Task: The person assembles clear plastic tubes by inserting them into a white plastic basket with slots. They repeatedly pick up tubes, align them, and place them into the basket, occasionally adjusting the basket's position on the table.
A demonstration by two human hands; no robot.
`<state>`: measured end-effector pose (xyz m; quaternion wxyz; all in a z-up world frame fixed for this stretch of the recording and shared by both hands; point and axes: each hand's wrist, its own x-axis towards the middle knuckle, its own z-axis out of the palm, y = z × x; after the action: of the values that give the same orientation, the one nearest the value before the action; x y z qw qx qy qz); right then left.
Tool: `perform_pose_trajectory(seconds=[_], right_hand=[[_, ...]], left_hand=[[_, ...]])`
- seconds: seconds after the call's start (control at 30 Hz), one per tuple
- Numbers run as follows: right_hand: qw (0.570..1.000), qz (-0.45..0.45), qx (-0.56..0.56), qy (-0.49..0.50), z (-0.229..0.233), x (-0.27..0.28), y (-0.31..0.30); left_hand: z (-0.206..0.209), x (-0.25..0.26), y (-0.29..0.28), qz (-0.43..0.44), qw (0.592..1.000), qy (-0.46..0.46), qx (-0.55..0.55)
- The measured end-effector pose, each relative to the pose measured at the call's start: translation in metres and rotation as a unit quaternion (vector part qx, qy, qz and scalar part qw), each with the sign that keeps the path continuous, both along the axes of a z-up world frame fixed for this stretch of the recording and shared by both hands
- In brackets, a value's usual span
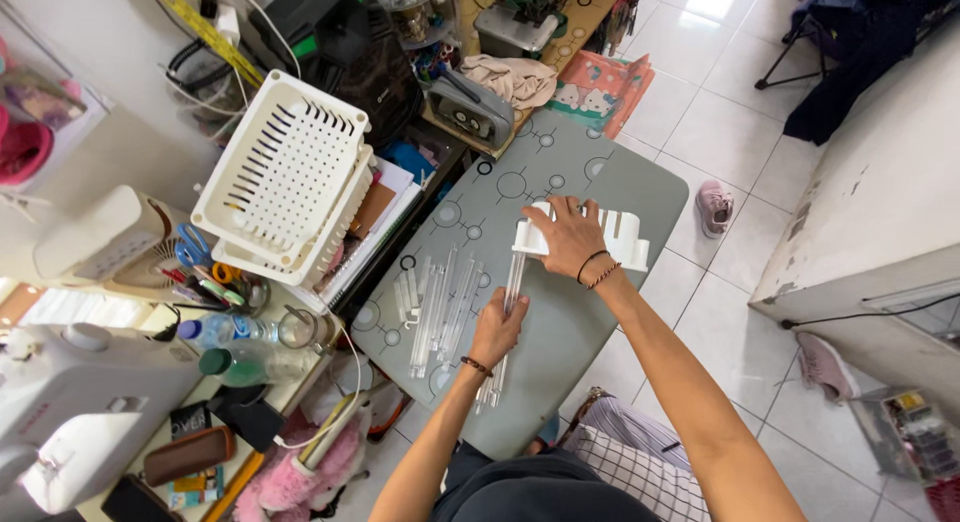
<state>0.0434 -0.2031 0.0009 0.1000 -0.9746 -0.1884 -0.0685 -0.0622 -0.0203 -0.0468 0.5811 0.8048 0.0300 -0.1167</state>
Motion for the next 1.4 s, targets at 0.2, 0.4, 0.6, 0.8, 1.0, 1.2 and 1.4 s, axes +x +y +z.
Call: perform_pose_trajectory(seconds=[0.2, 0.4, 0.6, 0.8, 1.0, 1.2, 1.4], right_hand=[[0.998, 0.034, 0.015, 0.048, 0.006, 0.022, 0.003], [0.987, 0.0, -0.045, -0.154, 0.035, 0.013, 0.034], [0.976, -0.208, 0.051, 0.048, 0.018, -0.047, 0.064], [0.943, -0.238, 0.152, 0.174, -0.018, -0.044, 0.032], [0.954, -0.241, 0.171, 0.045, -0.036, -0.067, 0.02], [0.963, -0.209, 0.067, -0.158, -0.028, -0.074, 0.03], [0.969, -0.22, 0.0, -0.116, -0.029, -0.06, 0.015]], left_hand=[[0.005, 0.001, -0.01, 0.034, 0.996, 0.012, -0.076], [-0.021, 0.012, -0.023, 0.072, 0.97, 0.035, -0.228], [-0.062, 0.027, -0.057, 0.067, 0.951, -0.111, -0.28], [-0.049, 0.029, -0.051, -0.123, 0.983, -0.124, -0.059], [0.022, 0.088, -0.008, -0.037, 0.922, -0.326, 0.207], [0.073, 0.163, -0.069, -0.058, 0.869, -0.271, 0.409], [0.039, 0.187, -0.073, -0.091, 0.88, -0.2, 0.421]])
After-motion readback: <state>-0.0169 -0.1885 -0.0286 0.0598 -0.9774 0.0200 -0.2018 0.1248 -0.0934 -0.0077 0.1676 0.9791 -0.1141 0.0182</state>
